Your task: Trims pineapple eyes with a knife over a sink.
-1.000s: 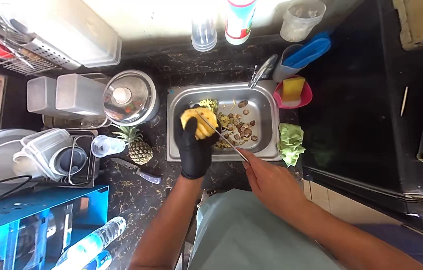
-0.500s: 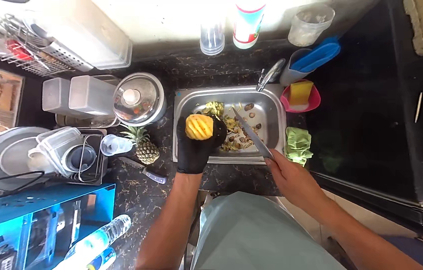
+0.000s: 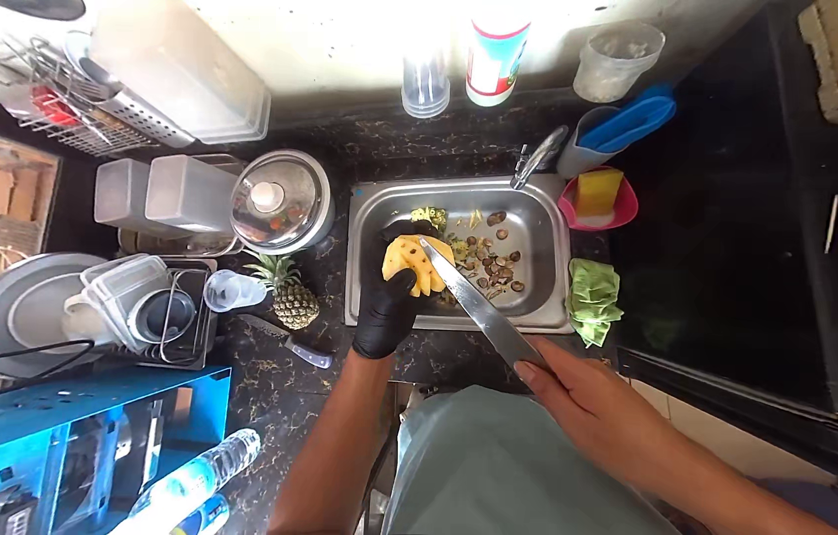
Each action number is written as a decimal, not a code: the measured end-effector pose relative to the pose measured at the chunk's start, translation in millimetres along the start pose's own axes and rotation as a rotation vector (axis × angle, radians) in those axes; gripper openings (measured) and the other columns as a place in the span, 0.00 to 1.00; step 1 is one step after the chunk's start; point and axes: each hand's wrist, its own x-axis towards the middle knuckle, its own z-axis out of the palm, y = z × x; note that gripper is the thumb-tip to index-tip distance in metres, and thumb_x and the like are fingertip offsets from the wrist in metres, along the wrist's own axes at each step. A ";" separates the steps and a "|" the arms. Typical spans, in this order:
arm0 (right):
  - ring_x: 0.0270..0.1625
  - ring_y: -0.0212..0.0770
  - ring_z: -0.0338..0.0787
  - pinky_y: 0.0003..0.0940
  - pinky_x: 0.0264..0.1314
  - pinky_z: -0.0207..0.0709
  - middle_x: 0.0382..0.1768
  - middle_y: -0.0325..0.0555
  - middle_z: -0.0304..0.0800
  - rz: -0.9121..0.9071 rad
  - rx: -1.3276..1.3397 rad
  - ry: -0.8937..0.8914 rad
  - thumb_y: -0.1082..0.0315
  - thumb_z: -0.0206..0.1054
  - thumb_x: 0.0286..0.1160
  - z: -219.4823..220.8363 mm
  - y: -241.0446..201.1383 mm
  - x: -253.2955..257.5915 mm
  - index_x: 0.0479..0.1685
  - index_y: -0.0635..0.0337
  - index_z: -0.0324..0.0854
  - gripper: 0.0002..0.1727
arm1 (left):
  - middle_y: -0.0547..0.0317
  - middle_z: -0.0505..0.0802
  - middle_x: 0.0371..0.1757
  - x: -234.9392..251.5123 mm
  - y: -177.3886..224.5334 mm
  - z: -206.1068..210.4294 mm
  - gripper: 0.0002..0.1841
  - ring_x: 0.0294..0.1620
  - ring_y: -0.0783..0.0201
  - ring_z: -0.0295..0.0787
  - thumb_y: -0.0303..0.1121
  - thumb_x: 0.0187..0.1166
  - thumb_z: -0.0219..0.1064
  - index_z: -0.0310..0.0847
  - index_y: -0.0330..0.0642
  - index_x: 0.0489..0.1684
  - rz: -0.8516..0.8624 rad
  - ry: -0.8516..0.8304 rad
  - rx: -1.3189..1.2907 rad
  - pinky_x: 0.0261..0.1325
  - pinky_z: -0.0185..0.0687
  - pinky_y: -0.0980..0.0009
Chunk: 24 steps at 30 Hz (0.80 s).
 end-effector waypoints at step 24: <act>0.21 0.32 0.78 0.33 0.22 0.75 0.23 0.34 0.81 -0.103 -0.198 0.192 0.52 0.48 0.94 7.1 -8.0 8.3 0.73 0.50 0.80 0.23 | 0.50 0.87 0.63 3.0 5.4 3.8 0.36 0.60 0.59 0.87 0.47 0.68 0.77 0.69 0.44 0.75 -0.059 0.067 0.151 0.61 0.87 0.59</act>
